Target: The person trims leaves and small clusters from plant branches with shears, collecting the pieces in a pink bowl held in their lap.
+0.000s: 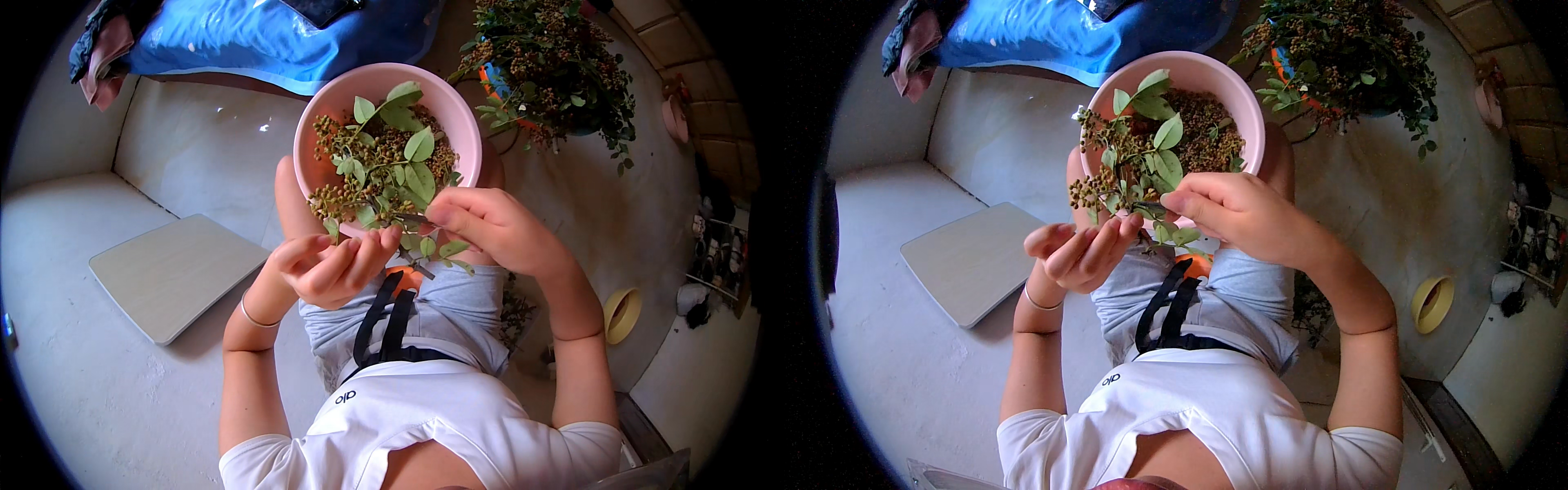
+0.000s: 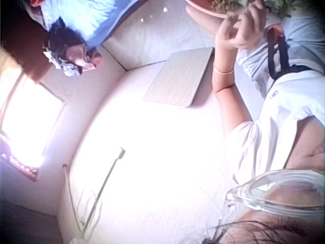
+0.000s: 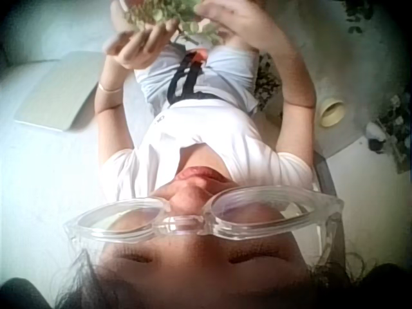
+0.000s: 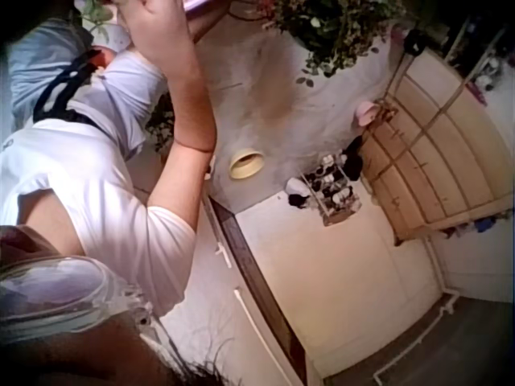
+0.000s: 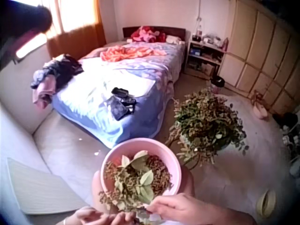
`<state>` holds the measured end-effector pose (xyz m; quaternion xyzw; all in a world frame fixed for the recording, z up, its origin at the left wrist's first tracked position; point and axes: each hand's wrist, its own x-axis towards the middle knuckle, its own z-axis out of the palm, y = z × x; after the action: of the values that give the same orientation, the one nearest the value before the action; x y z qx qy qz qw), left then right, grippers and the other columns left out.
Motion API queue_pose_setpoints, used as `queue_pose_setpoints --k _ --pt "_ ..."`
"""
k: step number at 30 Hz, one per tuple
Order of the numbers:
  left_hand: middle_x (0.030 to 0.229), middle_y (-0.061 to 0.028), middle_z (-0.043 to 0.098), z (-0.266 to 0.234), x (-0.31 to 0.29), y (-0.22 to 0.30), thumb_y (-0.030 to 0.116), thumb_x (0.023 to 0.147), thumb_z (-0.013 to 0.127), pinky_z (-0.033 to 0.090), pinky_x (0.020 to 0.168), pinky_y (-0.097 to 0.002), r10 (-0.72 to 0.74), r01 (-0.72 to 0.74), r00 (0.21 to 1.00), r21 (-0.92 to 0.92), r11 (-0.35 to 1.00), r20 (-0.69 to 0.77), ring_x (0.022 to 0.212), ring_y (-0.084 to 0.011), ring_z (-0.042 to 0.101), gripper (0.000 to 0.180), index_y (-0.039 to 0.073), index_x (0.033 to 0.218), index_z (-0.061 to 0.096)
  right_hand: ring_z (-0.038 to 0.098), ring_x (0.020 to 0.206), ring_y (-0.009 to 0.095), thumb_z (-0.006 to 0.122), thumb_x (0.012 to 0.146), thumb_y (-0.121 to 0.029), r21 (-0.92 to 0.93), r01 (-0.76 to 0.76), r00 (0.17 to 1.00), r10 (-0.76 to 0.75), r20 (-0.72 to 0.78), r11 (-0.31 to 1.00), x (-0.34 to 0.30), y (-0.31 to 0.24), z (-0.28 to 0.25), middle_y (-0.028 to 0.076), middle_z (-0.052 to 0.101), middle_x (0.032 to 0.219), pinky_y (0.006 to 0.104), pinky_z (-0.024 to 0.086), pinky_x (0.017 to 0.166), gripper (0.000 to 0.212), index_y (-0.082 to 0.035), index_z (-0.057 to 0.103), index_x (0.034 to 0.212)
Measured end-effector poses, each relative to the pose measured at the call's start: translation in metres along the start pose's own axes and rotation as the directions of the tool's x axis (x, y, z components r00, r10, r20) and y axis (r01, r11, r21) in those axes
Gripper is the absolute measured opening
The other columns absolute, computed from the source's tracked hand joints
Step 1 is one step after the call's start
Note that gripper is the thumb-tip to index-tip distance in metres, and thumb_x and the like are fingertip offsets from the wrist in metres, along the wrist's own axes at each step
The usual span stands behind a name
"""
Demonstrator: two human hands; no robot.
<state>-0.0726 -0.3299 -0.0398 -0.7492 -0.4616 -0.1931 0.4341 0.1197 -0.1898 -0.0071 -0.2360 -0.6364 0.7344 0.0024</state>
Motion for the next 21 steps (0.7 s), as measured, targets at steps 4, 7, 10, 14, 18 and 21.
queue_pose_setpoints --k 4,7,10,14,18,21 --pt "0.085 0.0147 0.053 0.003 0.000 0.001 0.020 0.073 0.065 0.033 0.071 -0.0242 -0.048 0.045 0.996 -0.034 0.998 -0.075 0.081 -0.0027 0.042 0.022 0.027 0.093 0.070 0.036 0.052 0.001 0.048 0.094 -0.024 0.149 -0.015 0.999 0.007 0.054 0.989 0.003 0.009 -0.002 -0.005 0.044 0.060 0.0175 0.028 0.045 0.028 0.001 0.059 0.098" --pt "0.086 0.0150 0.055 0.004 -0.002 0.001 0.020 0.072 0.067 0.032 0.074 -0.0249 -0.094 0.084 0.990 -0.095 0.992 -0.106 0.083 -0.0035 0.042 0.023 0.027 0.093 0.070 0.031 0.047 0.001 0.048 0.095 -0.026 0.271 -0.143 0.983 0.105 0.150 0.952 0.004 0.009 -0.006 -0.007 0.040 0.057 0.0173 0.023 0.041 0.029 0.000 0.059 0.097" --pt "0.087 0.0150 0.056 0.005 -0.002 0.000 0.021 0.072 0.067 0.032 0.075 -0.0247 -0.089 0.077 0.990 -0.108 0.991 -0.112 0.085 -0.0040 0.043 0.022 0.026 0.093 0.071 0.032 0.045 0.001 0.047 0.095 -0.028 0.328 -0.265 0.953 0.194 0.233 0.907 0.003 -0.005 -0.009 -0.007 0.040 0.056 0.0171 0.022 0.039 0.030 -0.001 0.059 0.095" --pt "0.087 0.0149 0.056 0.005 0.002 -0.001 0.021 0.072 0.068 0.032 0.074 -0.0246 -0.062 0.050 0.992 -0.105 0.993 -0.113 0.086 -0.0041 0.043 0.022 0.026 0.093 0.071 0.031 0.046 0.001 0.047 0.095 -0.029 0.294 -0.235 0.965 0.186 0.184 0.926 0.003 0.000 -0.003 -0.007 0.040 0.056 0.0171 0.022 0.040 0.029 -0.003 0.059 0.094" --pt "0.088 0.0152 0.056 0.008 0.002 0.001 0.020 0.071 0.068 0.033 0.074 -0.0243 -0.091 0.078 0.989 -0.113 0.991 -0.114 0.086 -0.0043 0.044 0.022 0.025 0.092 0.071 0.031 0.047 0.000 0.047 0.095 -0.028 0.278 -0.141 0.988 0.115 0.106 0.950 0.005 0.014 -0.001 -0.007 0.041 0.058 0.0172 0.023 0.040 0.028 -0.003 0.059 0.094" --pt "0.088 0.0146 0.057 0.009 0.003 0.001 0.019 0.071 0.069 0.033 0.073 -0.0244 -0.091 0.073 0.989 -0.145 0.987 -0.121 0.085 -0.0047 0.044 0.022 0.024 0.092 0.071 0.032 0.049 0.001 0.049 0.094 -0.027 0.293 -0.121 0.988 0.087 0.128 0.948 0.005 0.014 -0.004 -0.007 0.041 0.059 0.0171 0.023 0.042 0.027 -0.003 0.059 0.095"
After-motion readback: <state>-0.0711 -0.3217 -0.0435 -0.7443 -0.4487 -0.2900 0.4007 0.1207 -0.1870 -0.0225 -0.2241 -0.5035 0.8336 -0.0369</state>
